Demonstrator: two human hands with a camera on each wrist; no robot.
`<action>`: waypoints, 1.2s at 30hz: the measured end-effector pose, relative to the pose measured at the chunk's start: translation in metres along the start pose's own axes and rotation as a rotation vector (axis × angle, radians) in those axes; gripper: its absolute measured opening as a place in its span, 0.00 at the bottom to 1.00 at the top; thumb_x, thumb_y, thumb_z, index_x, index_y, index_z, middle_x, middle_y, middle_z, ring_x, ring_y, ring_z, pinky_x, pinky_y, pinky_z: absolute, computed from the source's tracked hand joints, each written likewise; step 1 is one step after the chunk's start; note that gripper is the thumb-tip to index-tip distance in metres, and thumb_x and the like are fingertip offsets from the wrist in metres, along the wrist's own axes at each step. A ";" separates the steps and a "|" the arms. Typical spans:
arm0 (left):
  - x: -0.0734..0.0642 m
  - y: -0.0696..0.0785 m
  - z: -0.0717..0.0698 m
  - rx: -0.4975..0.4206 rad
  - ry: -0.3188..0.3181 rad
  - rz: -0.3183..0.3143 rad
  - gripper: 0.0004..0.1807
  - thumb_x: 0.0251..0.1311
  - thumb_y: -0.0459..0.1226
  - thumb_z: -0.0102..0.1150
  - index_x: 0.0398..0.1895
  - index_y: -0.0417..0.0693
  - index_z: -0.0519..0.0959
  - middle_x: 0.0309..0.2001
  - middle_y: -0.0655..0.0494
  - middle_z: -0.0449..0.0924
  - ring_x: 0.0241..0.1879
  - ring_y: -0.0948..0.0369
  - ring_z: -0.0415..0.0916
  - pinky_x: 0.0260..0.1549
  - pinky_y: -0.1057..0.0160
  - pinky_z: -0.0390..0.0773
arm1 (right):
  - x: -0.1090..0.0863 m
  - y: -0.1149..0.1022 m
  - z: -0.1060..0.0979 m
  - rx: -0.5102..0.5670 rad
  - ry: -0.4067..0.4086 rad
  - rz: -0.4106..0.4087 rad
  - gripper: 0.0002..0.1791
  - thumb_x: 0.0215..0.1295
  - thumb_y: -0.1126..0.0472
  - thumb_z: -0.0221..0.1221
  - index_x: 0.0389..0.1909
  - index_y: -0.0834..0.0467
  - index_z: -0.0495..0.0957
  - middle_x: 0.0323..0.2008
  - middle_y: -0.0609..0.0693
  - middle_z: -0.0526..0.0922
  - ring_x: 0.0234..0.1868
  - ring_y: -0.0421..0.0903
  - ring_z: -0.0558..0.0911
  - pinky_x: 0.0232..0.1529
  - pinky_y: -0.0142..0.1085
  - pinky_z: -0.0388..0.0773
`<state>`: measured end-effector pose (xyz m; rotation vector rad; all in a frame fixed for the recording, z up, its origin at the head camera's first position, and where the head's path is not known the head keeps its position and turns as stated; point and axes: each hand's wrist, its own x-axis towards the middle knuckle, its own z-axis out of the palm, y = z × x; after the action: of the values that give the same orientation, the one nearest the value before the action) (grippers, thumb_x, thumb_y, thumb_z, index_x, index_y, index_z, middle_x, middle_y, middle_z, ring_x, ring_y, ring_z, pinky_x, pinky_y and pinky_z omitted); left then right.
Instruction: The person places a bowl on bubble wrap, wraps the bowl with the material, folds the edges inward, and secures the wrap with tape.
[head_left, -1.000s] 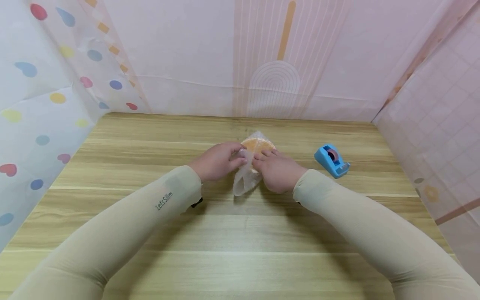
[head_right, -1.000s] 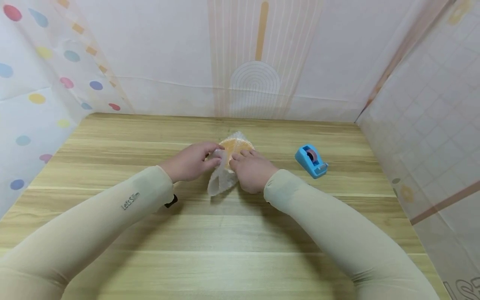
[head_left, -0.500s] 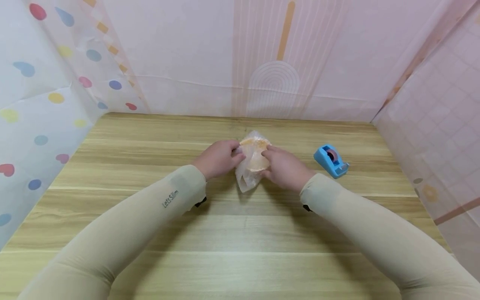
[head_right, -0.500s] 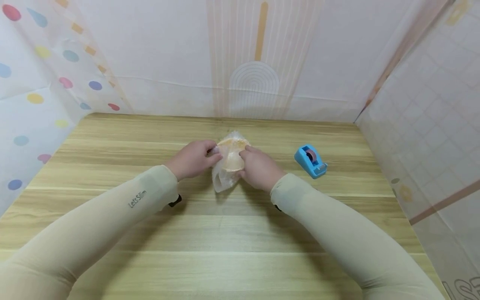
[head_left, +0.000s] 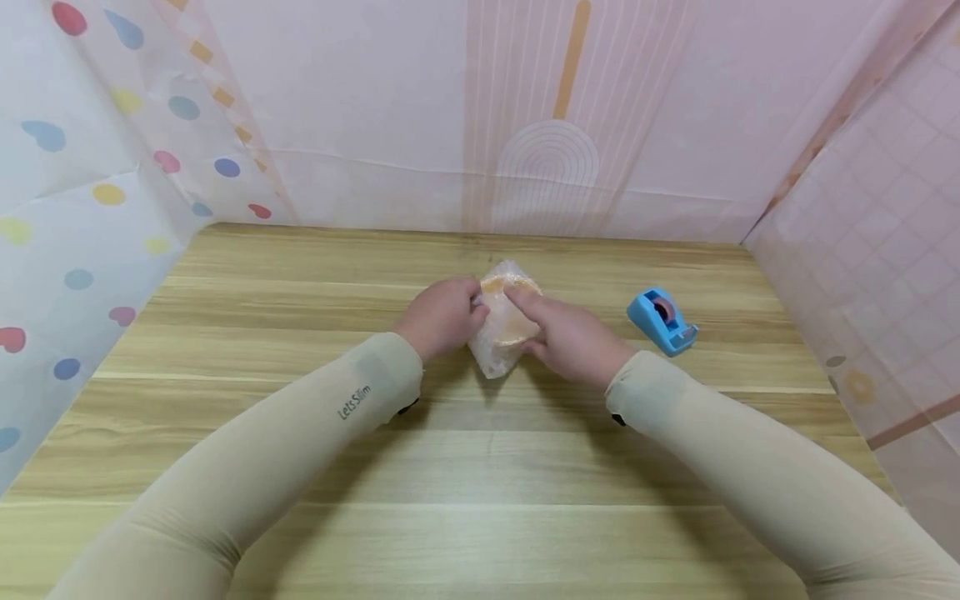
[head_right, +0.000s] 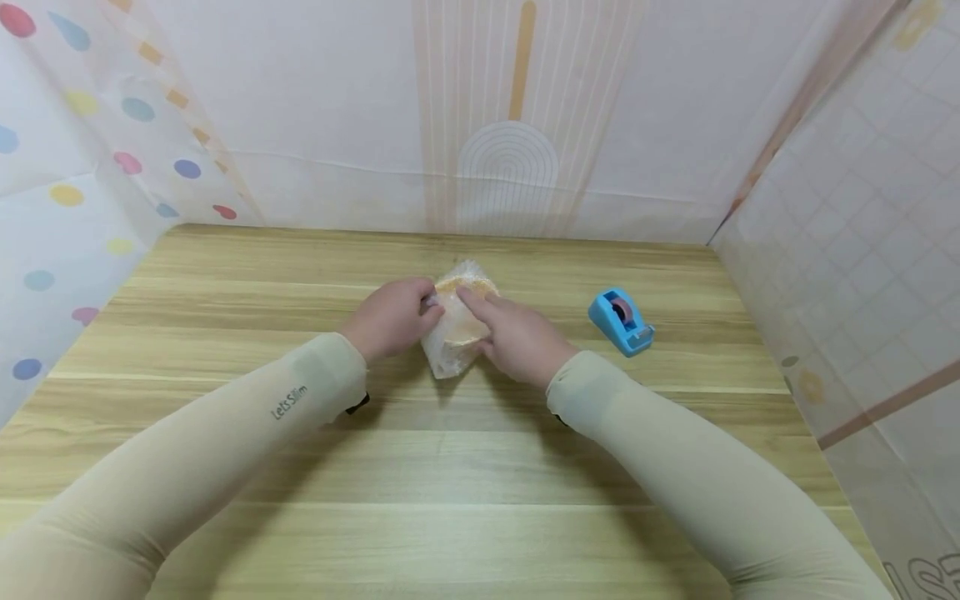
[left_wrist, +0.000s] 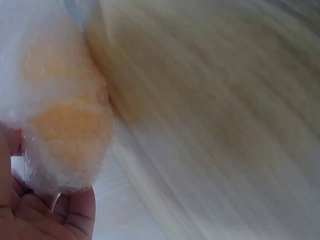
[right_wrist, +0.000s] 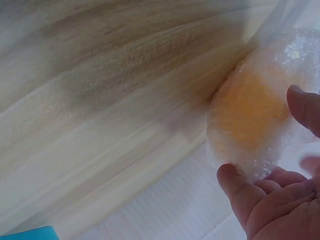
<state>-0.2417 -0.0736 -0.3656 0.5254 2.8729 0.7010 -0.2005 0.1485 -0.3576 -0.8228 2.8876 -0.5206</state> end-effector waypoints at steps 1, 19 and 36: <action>-0.001 0.001 0.000 0.004 0.004 0.000 0.10 0.77 0.42 0.55 0.39 0.45 0.77 0.37 0.51 0.79 0.35 0.54 0.76 0.36 0.58 0.80 | 0.000 0.000 0.000 -0.020 -0.003 -0.017 0.44 0.73 0.56 0.66 0.84 0.48 0.56 0.76 0.63 0.70 0.67 0.61 0.81 0.68 0.52 0.80; -0.012 -0.005 0.005 0.100 0.082 0.178 0.25 0.78 0.42 0.54 0.73 0.43 0.69 0.73 0.42 0.69 0.73 0.45 0.70 0.74 0.46 0.72 | -0.002 -0.004 0.004 -0.239 -0.035 -0.069 0.28 0.79 0.60 0.58 0.76 0.59 0.71 0.77 0.62 0.69 0.71 0.66 0.76 0.71 0.56 0.77; -0.050 -0.019 0.000 0.592 -0.084 0.543 0.34 0.78 0.38 0.53 0.84 0.48 0.59 0.83 0.50 0.58 0.84 0.50 0.53 0.83 0.48 0.54 | 0.002 -0.002 0.006 -0.245 -0.044 -0.032 0.32 0.80 0.57 0.58 0.79 0.61 0.64 0.77 0.58 0.68 0.75 0.56 0.75 0.74 0.50 0.75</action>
<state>-0.2012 -0.1073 -0.3716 1.3963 2.8311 -0.1566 -0.1997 0.1442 -0.3623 -0.8998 2.9394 -0.1493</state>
